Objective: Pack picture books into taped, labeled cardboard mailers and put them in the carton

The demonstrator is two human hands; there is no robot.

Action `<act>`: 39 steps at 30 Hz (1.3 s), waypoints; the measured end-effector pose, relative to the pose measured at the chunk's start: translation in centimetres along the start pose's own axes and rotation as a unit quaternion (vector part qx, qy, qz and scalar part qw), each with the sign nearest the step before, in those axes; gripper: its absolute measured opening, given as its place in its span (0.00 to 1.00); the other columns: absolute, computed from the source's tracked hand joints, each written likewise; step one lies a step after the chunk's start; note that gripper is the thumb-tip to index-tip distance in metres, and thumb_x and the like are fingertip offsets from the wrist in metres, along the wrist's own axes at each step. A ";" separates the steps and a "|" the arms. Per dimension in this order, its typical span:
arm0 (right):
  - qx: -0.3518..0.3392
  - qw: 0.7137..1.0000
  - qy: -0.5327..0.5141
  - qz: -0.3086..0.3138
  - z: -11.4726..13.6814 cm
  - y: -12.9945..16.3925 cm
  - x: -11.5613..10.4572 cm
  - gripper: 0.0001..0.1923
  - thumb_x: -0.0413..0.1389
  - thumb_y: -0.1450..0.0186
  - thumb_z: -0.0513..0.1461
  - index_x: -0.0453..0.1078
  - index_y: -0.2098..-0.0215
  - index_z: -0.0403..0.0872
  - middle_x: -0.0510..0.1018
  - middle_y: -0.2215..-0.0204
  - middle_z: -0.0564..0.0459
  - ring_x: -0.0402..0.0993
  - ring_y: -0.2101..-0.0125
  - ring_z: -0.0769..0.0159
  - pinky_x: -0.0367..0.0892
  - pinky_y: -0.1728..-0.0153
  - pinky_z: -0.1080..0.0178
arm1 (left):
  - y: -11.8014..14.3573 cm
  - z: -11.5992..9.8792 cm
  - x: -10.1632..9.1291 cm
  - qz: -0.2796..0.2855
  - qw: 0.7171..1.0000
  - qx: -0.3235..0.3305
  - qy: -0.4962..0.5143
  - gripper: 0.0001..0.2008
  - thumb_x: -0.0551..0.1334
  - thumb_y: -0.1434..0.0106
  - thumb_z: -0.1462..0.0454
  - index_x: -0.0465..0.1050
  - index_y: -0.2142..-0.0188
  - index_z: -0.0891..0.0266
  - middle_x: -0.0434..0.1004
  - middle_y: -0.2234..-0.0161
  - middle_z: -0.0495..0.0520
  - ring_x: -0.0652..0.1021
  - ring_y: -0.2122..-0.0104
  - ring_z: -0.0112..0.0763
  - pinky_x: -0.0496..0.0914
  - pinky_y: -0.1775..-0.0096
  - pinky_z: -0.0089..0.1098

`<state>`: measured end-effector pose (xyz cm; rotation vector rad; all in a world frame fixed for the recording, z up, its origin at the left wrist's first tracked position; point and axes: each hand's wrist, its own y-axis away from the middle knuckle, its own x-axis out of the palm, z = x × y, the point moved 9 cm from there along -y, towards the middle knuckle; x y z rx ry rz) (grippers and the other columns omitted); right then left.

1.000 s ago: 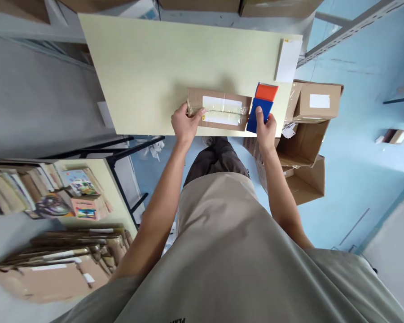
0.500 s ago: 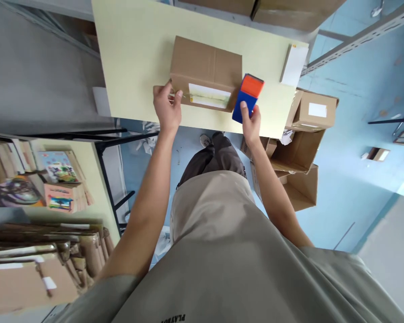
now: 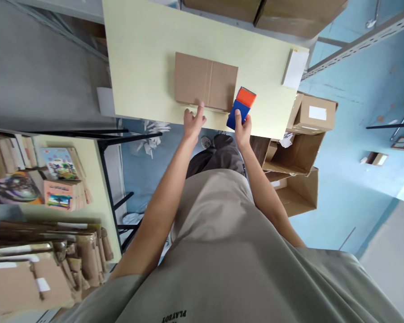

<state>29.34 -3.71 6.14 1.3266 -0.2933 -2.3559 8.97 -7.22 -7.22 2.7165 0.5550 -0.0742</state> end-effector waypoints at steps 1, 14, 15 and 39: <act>0.020 1.000 -0.017 -0.011 0.1 -0.7 0.0 0.44 0.36 0.13 0.67 0.78 0.38 0.44 0.89 0.46 0.35 0.80 0.44 0.54 0.80 0.45 0.52 | -0.9 0.3 0.6 -0.004 0.999 -0.025 0.020 0.31 0.63 0.18 0.34 0.75 0.35 0.54 0.79 0.35 0.66 0.89 0.42 0.44 0.85 0.39 0.51; 0.020 0.993 0.091 0.069 -2.8 3.7 0.3 0.41 0.50 0.15 0.65 0.66 0.20 0.46 0.84 0.39 0.30 0.86 0.38 0.37 0.79 0.40 0.48 | 4.8 -8.2 -2.6 0.081 0.989 0.095 -0.076 0.33 0.71 0.24 0.34 0.81 0.33 0.49 0.85 0.31 0.64 0.85 0.32 0.53 0.84 0.37 0.48; 0.008 0.992 0.101 0.074 -3.4 4.2 0.5 0.40 0.51 0.15 0.64 0.67 0.20 0.46 0.84 0.38 0.29 0.86 0.38 0.37 0.80 0.39 0.46 | 6.1 -9.0 -2.4 0.106 0.985 0.105 -0.088 0.33 0.71 0.25 0.34 0.82 0.33 0.50 0.85 0.32 0.64 0.85 0.33 0.53 0.85 0.37 0.48; -0.168 0.966 0.142 0.139 -4.4 7.1 1.0 0.42 0.42 0.15 0.67 0.68 0.27 0.43 0.86 0.40 0.27 0.83 0.35 0.36 0.78 0.30 0.37 | 8.8 -12.3 -0.3 0.247 0.948 0.141 -0.140 0.06 0.72 0.24 0.56 0.87 0.54 0.54 0.89 0.52 0.57 0.85 0.50 0.45 0.83 0.51 0.42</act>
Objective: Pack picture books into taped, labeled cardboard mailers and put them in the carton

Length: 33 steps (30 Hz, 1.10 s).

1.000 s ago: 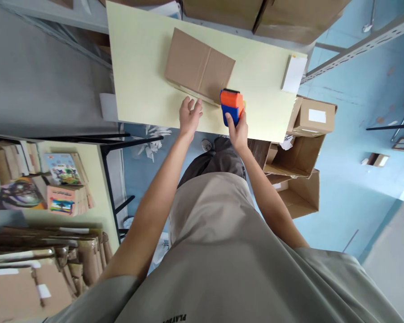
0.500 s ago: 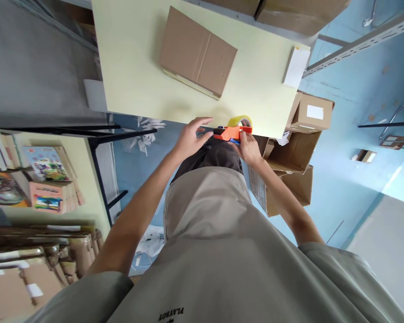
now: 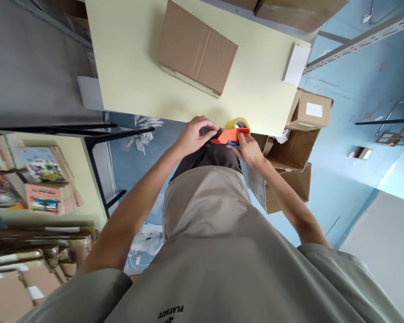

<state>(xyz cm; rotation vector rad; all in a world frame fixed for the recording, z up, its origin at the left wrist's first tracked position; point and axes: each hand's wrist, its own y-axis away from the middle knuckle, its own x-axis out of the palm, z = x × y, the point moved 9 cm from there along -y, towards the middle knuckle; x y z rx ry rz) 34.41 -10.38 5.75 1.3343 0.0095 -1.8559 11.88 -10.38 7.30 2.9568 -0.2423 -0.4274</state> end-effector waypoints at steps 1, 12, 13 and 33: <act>-0.014 1.000 0.000 -0.006 0.1 0.1 0.0 0.42 0.42 0.15 0.68 0.68 0.27 0.43 0.87 0.42 0.27 0.84 0.37 0.35 0.80 0.32 0.36 | 0.0 0.0 -0.1 0.008 1.000 -0.007 0.005 0.07 0.72 0.24 0.56 0.87 0.54 0.55 0.89 0.52 0.57 0.85 0.51 0.45 0.82 0.52 0.41; -0.075 0.997 0.029 0.013 1.1 0.7 -0.3 0.43 0.35 0.15 0.69 0.65 0.31 0.43 0.86 0.51 0.32 0.88 0.48 0.36 0.83 0.49 0.39 | 0.1 1.1 -0.2 0.046 0.996 -0.067 0.024 0.11 0.72 0.26 0.53 0.86 0.55 0.58 0.90 0.54 0.58 0.85 0.56 0.41 0.79 0.52 0.39; -0.067 0.997 0.036 0.027 1.0 0.6 -0.5 0.43 0.34 0.15 0.68 0.65 0.31 0.42 0.87 0.51 0.31 0.88 0.49 0.36 0.82 0.50 0.40 | 0.1 1.5 -0.3 0.035 0.997 -0.066 0.020 0.11 0.72 0.26 0.53 0.86 0.55 0.58 0.91 0.54 0.58 0.85 0.56 0.41 0.79 0.51 0.39; 0.204 0.963 0.101 0.143 -7.0 1.8 -4.4 0.39 0.47 0.15 0.60 0.63 0.23 0.36 0.87 0.43 0.22 0.86 0.47 0.31 0.75 0.49 0.44 | -3.9 13.7 -1.1 -0.192 0.972 -0.116 0.068 0.13 0.75 0.29 0.49 0.84 0.56 0.53 0.90 0.56 0.57 0.86 0.54 0.41 0.80 0.48 0.41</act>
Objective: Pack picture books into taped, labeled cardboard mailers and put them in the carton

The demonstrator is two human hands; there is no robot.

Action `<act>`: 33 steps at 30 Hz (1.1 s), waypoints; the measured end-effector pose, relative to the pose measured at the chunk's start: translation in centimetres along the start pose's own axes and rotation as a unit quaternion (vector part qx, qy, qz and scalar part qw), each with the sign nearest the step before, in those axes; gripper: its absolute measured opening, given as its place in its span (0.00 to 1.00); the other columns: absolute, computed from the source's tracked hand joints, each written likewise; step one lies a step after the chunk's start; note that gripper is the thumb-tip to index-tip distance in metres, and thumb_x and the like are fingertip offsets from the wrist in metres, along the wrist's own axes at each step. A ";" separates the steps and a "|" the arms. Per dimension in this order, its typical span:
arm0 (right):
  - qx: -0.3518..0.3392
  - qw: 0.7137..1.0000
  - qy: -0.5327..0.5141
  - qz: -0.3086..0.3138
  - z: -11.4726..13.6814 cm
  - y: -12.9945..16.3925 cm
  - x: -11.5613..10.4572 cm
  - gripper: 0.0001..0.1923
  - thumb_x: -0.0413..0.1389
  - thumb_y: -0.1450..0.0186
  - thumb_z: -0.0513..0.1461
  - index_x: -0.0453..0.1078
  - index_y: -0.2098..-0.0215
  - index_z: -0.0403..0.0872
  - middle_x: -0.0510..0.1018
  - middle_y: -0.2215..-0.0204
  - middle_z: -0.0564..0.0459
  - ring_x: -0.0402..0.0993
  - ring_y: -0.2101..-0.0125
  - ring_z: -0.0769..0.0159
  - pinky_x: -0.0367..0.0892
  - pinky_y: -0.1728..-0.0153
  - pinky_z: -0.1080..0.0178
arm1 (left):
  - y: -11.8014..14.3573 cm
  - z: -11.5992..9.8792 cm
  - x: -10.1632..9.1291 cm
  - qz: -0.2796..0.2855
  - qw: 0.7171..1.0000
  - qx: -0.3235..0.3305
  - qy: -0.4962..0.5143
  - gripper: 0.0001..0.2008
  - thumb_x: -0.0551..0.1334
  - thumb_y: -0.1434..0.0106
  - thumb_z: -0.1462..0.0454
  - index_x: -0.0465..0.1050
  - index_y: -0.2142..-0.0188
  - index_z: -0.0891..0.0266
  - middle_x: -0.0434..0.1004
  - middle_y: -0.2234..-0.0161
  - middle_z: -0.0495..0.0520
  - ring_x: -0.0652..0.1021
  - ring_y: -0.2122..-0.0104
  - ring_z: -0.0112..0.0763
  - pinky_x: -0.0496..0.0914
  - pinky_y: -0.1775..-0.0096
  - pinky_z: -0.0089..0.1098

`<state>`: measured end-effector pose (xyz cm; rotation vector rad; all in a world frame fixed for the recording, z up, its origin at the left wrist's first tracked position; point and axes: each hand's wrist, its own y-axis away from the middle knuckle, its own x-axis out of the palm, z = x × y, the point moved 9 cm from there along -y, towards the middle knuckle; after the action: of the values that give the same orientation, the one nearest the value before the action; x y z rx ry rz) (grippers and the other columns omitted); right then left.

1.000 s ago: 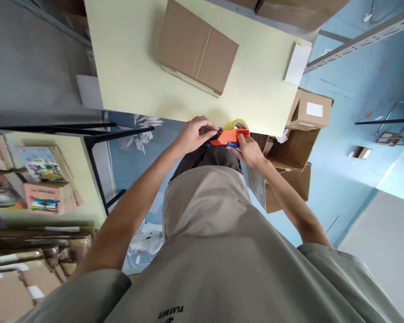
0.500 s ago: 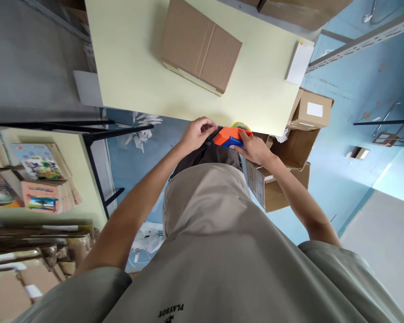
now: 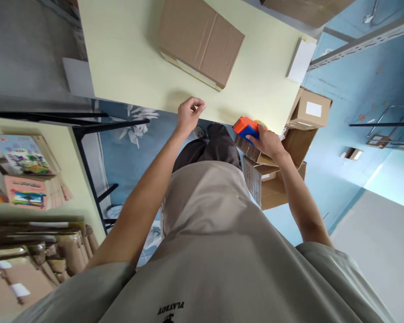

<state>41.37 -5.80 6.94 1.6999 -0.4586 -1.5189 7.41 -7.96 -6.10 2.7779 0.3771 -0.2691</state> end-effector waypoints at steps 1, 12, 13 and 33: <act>0.008 1.000 0.001 -0.014 -0.3 -0.6 -0.2 0.40 0.46 0.15 0.60 0.62 0.23 0.36 0.86 0.43 0.22 0.86 0.46 0.30 0.75 0.48 0.43 | -0.7 0.4 0.3 -0.006 1.000 0.000 0.011 0.14 0.76 0.29 0.48 0.84 0.53 0.52 0.90 0.57 0.56 0.86 0.53 0.41 0.80 0.47 0.41; 0.045 0.995 0.010 -0.092 -1.0 -5.2 -1.8 0.49 0.33 0.16 0.69 0.60 0.23 0.38 0.84 0.42 0.20 0.85 0.47 0.30 0.78 0.48 0.38 | -4.5 -0.8 1.8 -0.086 0.995 0.053 0.028 0.30 0.72 0.30 0.29 0.77 0.62 0.50 0.84 0.63 0.53 0.84 0.55 0.42 0.77 0.51 0.46; 0.045 0.994 0.008 -0.095 -0.8 -5.5 -1.8 0.48 0.33 0.16 0.68 0.59 0.23 0.38 0.84 0.42 0.20 0.85 0.47 0.31 0.78 0.48 0.38 | -4.5 -1.4 1.8 -0.084 0.995 0.044 0.015 0.31 0.70 0.28 0.28 0.75 0.61 0.50 0.82 0.64 0.52 0.82 0.54 0.41 0.76 0.50 0.45; 0.012 0.994 0.032 -0.106 2.9 -7.3 -0.7 0.44 0.33 0.14 0.62 0.56 0.20 0.36 0.83 0.45 0.18 0.85 0.51 0.30 0.78 0.54 0.40 | -5.4 -3.5 5.0 -0.039 0.998 -0.054 0.021 0.39 0.64 0.26 0.25 0.76 0.31 0.43 0.84 0.37 0.57 0.75 0.26 0.54 0.76 0.34 0.52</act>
<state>36.77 -1.74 2.02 1.8576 -0.2696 -1.6069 11.07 -0.75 -5.58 2.6701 0.4977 -0.2024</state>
